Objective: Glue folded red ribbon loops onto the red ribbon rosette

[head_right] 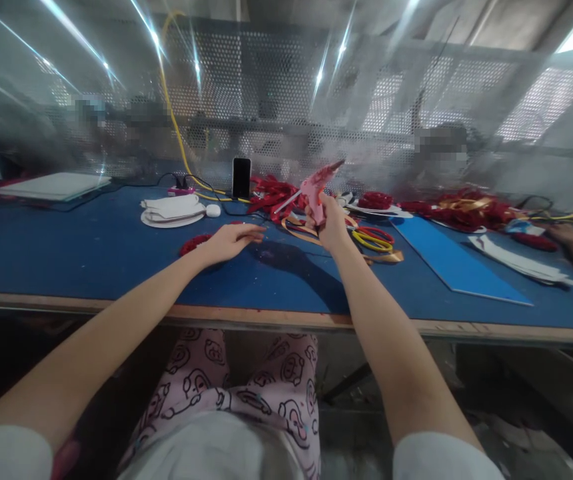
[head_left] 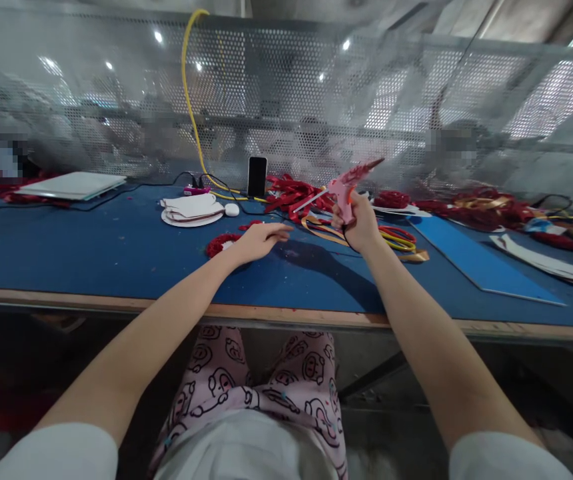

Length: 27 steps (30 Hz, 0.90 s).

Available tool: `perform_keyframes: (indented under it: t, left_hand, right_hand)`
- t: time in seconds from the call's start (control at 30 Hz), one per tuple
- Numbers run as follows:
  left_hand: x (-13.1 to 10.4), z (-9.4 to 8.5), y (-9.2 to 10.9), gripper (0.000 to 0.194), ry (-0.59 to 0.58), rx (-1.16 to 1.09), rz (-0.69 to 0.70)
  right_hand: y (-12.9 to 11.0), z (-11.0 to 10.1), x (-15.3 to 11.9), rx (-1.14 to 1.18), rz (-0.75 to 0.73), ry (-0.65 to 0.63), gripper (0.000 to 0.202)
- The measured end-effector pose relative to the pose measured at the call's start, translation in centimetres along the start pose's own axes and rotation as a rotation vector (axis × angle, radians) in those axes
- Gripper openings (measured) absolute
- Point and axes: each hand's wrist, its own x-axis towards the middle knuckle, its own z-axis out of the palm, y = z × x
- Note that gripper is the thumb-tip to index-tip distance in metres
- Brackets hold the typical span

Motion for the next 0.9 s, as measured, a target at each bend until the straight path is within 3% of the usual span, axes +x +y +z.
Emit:
perform_keyframes:
  t: [0.13, 0.33, 0.5, 0.63, 0.9]
  left_hand:
    - [-0.4, -0.5, -0.5, 0.061, -0.178, 0.116, -0.012]
    - [-0.9, -0.3, 0.2, 0.043, -0.257, 0.336, 0.038]
    - [-1.4, 0.7, 1.7, 0.052, -0.433, 0.357, 0.128]
    - [-1.2, 1.3, 2.4, 0.056, -0.512, 0.446, 0.090]
    - [-1.5, -0.2, 2.6, 0.048, -0.473, 0.685, 0.059]
  right_hand:
    - [0.5, -0.3, 0.2, 0.002, -0.014, 0.013, 0.040]
    - [0.5, -0.3, 0.2, -0.002, -0.011, 0.003, 0.040]
    - [0.3, 0.2, -0.1, -0.016, -0.019, 0.016, 0.037]
    - [0.2, 0.6, -0.3, -0.021, -0.018, 0.042, 0.031]
    - [0.3, 0.7, -0.2, -0.015, 0.001, 0.047, 0.027]
